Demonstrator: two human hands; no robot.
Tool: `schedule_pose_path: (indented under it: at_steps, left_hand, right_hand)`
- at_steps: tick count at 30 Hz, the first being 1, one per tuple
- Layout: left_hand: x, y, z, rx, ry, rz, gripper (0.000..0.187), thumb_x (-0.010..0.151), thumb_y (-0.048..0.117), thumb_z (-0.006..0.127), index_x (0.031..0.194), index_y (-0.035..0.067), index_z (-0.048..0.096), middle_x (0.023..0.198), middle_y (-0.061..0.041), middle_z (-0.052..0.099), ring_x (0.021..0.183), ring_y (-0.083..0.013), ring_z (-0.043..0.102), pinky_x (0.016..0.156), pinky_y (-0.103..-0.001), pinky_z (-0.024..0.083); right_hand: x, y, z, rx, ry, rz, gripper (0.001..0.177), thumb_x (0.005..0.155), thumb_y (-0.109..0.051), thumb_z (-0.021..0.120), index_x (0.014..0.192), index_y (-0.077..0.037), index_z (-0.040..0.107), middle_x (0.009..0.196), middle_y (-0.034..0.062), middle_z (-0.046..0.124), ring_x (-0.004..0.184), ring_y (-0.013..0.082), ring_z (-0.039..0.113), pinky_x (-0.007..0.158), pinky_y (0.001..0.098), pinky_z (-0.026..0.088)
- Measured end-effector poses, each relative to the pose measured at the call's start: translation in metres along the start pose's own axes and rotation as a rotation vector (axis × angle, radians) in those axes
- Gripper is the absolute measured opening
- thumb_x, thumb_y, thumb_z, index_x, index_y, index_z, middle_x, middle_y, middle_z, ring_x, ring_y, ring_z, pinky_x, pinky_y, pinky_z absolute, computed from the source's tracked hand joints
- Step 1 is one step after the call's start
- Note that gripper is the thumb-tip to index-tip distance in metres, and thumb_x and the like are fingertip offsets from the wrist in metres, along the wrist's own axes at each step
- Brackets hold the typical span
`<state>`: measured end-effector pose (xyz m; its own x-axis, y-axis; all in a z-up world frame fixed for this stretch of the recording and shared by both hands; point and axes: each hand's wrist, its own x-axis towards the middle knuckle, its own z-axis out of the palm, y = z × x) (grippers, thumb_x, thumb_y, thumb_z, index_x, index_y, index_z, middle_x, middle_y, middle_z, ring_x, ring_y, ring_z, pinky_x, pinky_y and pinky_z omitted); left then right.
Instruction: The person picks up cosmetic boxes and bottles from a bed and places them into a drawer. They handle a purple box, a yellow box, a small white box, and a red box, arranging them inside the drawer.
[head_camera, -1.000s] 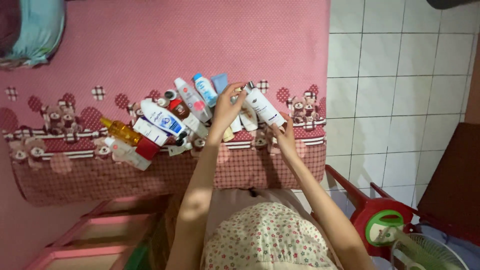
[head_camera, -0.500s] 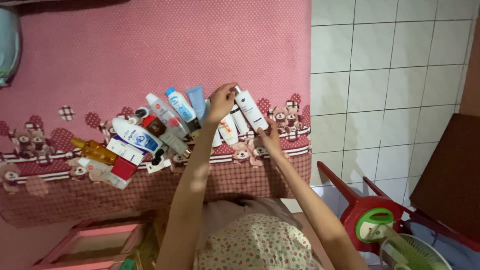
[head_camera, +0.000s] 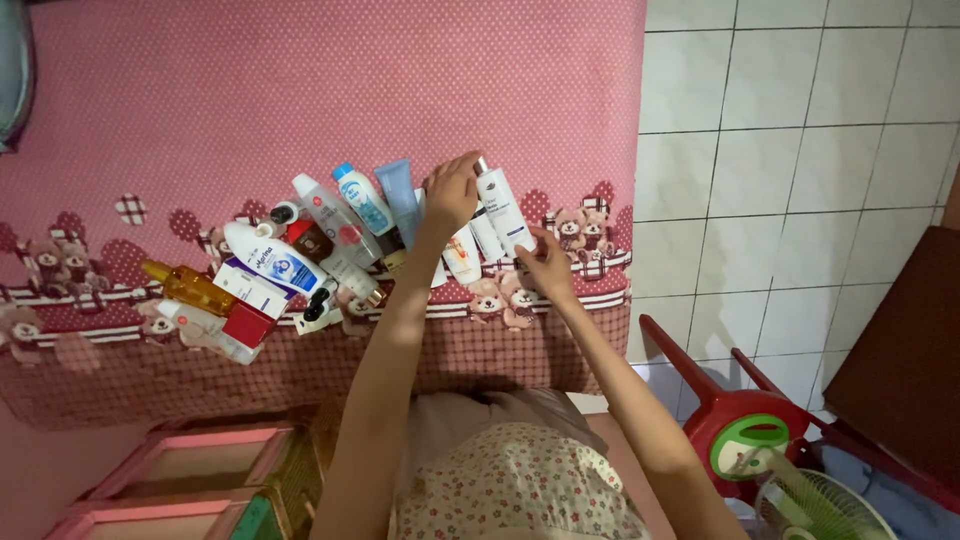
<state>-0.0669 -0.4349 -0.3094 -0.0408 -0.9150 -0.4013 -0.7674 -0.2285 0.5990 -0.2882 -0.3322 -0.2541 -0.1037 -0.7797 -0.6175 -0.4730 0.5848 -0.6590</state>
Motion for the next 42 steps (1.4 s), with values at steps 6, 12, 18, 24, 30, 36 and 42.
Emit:
schedule_pose_path:
  at_steps: [6, 12, 18, 24, 30, 36, 42]
  left_hand:
    - [-0.058, 0.038, -0.041, -0.023, 0.413, 0.222, 0.043, 0.093, 0.014, 0.065, 0.136, 0.013, 0.061, 0.140, -0.008, 0.060, 0.130, -0.0284, 0.055, 0.106, -0.043, 0.042]
    - [-0.125, 0.067, -0.083, -0.195, 0.320, 0.171, 0.042, 0.097, 0.004, 0.060, 0.139, 0.003, 0.057, 0.137, -0.018, 0.059, 0.128, -0.0372, 0.057, 0.102, -0.046, 0.043]
    - [-0.167, 0.056, -0.080, -0.298, 0.320, 0.136, 0.041, 0.097, 0.005, 0.063, 0.137, -0.001, 0.057, 0.137, -0.024, 0.059, 0.128, -0.0439, 0.056, 0.102, -0.052, 0.045]
    - [-0.219, 0.065, -0.116, -0.345, 0.394, 0.062, 0.040, 0.103, 0.012, 0.058, 0.142, 0.005, 0.057, 0.137, -0.021, 0.059, 0.126, -0.0407, 0.059, 0.104, -0.049, 0.047]
    - [-0.268, 0.037, -0.111, -0.404, 0.514, -0.013, 0.041, 0.101, 0.009, 0.061, 0.141, 0.003, 0.057, 0.133, -0.023, 0.060, 0.126, -0.0434, 0.059, 0.104, -0.050, 0.048]
    - [-0.327, 0.025, -0.100, -0.463, 0.638, -0.043, 0.040, 0.100, 0.007, 0.060, 0.139, 0.001, 0.057, 0.131, -0.026, 0.062, 0.120, -0.0457, 0.061, 0.101, -0.053, 0.049]
    - [-0.380, 0.022, -0.107, -0.445, 0.728, -0.101, 0.045, 0.098, 0.008, 0.062, 0.143, 0.006, 0.056, 0.135, -0.019, 0.061, 0.125, -0.0386, 0.060, 0.106, -0.049, 0.047]
  right_hand:
    - [-0.012, -0.033, -0.022, -0.068, 0.042, -0.062, 0.045, 0.092, -0.037, 0.076, 0.131, -0.018, 0.066, 0.101, 0.0229, 0.071, 0.097, 0.0433, 0.070, 0.084, 0.0525, 0.055]
    - [-0.040, -0.081, -0.034, -0.179, 0.079, -0.089, 0.030, 0.095, -0.040, 0.071, 0.121, -0.027, 0.073, 0.096, 0.0163, 0.075, 0.098, 0.0393, 0.072, 0.083, 0.0492, 0.057]
    - [-0.070, -0.124, -0.039, -0.075, 0.006, -0.208, 0.024, 0.100, -0.024, 0.065, 0.122, -0.016, 0.073, 0.102, 0.0214, 0.074, 0.099, 0.0403, 0.071, 0.084, 0.0474, 0.057]
    - [-0.075, -0.113, -0.025, 0.026, -0.104, -0.298, 0.024, 0.101, -0.016, 0.062, 0.122, -0.015, 0.073, 0.098, 0.0161, 0.074, 0.094, 0.0267, 0.072, 0.079, 0.0363, 0.059]
    - [-0.103, -0.120, -0.007, 0.031, -0.208, -0.388, 0.023, 0.101, -0.016, 0.064, 0.123, -0.014, 0.073, 0.096, 0.0147, 0.074, 0.091, 0.0242, 0.071, 0.078, 0.0359, 0.059]
    - [-0.127, -0.127, 0.012, 0.063, -0.283, -0.424, 0.023, 0.100, -0.012, 0.066, 0.122, -0.014, 0.072, 0.098, 0.0139, 0.074, 0.094, 0.0234, 0.070, 0.081, 0.0366, 0.059]
    - [-0.163, -0.137, 0.033, 0.019, -0.410, -0.501, 0.024, 0.100, -0.017, 0.068, 0.124, -0.014, 0.072, 0.102, 0.0133, 0.073, 0.098, 0.0236, 0.070, 0.084, 0.0379, 0.058]
